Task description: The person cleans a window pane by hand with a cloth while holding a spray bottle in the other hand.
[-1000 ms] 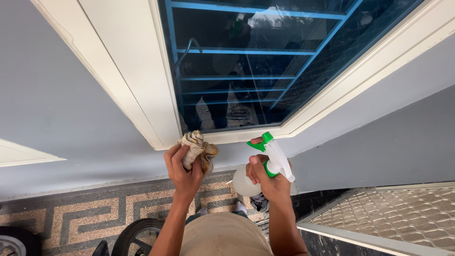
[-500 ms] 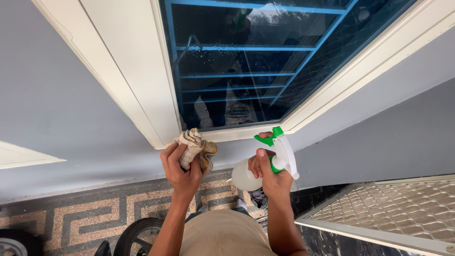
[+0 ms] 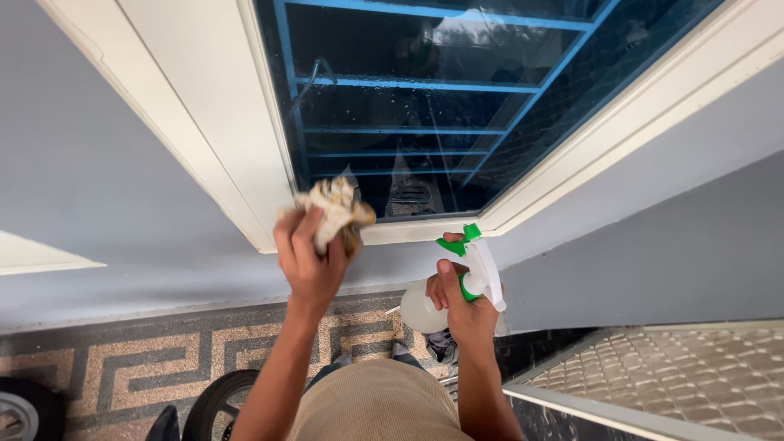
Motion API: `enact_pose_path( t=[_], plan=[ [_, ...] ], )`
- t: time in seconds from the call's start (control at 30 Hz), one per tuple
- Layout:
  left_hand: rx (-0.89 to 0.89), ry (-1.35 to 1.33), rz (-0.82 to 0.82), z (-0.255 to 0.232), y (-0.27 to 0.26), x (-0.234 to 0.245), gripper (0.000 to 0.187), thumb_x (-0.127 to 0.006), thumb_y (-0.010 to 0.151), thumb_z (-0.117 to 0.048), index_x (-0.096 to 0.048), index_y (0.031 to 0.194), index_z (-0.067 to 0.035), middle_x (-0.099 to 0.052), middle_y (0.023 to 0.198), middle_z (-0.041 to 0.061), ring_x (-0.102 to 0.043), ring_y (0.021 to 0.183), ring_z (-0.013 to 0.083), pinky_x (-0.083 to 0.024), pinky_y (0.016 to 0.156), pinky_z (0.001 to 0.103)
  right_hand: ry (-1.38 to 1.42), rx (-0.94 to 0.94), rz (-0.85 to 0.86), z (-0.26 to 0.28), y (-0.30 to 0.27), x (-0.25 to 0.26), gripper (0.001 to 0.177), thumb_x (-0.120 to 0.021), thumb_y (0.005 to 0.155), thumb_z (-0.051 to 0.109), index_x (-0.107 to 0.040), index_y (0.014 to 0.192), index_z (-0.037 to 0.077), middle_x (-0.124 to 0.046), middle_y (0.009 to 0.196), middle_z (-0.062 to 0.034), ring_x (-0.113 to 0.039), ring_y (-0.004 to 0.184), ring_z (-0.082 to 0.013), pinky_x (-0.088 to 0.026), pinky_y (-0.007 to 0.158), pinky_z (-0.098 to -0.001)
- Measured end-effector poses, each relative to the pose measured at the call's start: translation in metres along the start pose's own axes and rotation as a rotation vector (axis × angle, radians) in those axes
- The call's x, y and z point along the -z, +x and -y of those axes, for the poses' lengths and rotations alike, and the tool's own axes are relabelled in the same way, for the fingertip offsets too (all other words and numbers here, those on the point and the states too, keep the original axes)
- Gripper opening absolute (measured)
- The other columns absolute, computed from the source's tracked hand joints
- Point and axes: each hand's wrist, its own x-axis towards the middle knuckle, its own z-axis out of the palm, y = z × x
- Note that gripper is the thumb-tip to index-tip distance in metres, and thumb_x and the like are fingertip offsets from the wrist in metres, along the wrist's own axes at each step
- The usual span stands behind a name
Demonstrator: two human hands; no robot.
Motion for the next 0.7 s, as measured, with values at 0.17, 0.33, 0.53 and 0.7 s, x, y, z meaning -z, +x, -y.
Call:
enact_pose_path(
  t=[0.17, 0.33, 0.53, 0.7],
  plan=[
    [-0.039, 0.041, -0.032, -0.006, 0.068, -0.022, 0.045, -0.071, 0.096, 0.006, -0.056, 0.138, 0.002, -0.052, 0.126, 0.023, -0.059, 0.114, 0.0348, -0.052, 0.096, 0.044, 0.063, -0.018, 0.057, 0.0, 0.005, 0.011, 0.031, -0.063, 0.102, 0.006, -0.059, 0.13, -0.005, -0.049, 0.056, 0.0008, -0.041, 0.047, -0.0062, -0.041, 0.049, -0.0281],
    [-0.145, 0.142, -0.074, -0.021, 0.101, -0.056, 0.051, -0.07, 0.09, 0.008, -0.055, 0.139, 0.004, -0.054, 0.13, 0.023, -0.056, 0.112, 0.0366, -0.047, 0.098, 0.048, 0.044, -0.048, 0.072, 0.001, 0.014, 0.03, 0.033, -0.062, 0.101, 0.005, -0.058, 0.132, -0.005, -0.049, 0.056, 0.0011, -0.041, 0.047, -0.0058, -0.041, 0.049, -0.0281],
    [-0.35, 0.109, 0.039, -0.04, 0.092, -0.111, 0.051, -0.07, 0.089, 0.004, -0.057, 0.138, 0.005, -0.056, 0.133, 0.021, -0.058, 0.106, 0.0353, -0.048, 0.089, 0.045, 0.056, -0.076, 0.066, -0.001, 0.027, 0.049, 0.034, -0.063, 0.101, 0.007, -0.058, 0.132, -0.004, -0.049, 0.056, 0.0014, -0.041, 0.047, -0.0056, -0.042, 0.051, -0.0284],
    [-0.325, 0.105, 0.147, -0.048, 0.064, -0.133, 0.048, -0.072, 0.09, 0.004, -0.064, 0.137, 0.002, -0.062, 0.129, 0.018, -0.055, 0.088, 0.0285, -0.052, 0.077, 0.037, 0.05, -0.082, 0.048, -0.001, 0.037, 0.067, 0.033, -0.064, 0.1, 0.009, -0.06, 0.131, -0.003, -0.05, 0.057, 0.0009, -0.041, 0.047, -0.0058, -0.043, 0.051, -0.0291]
  ],
)
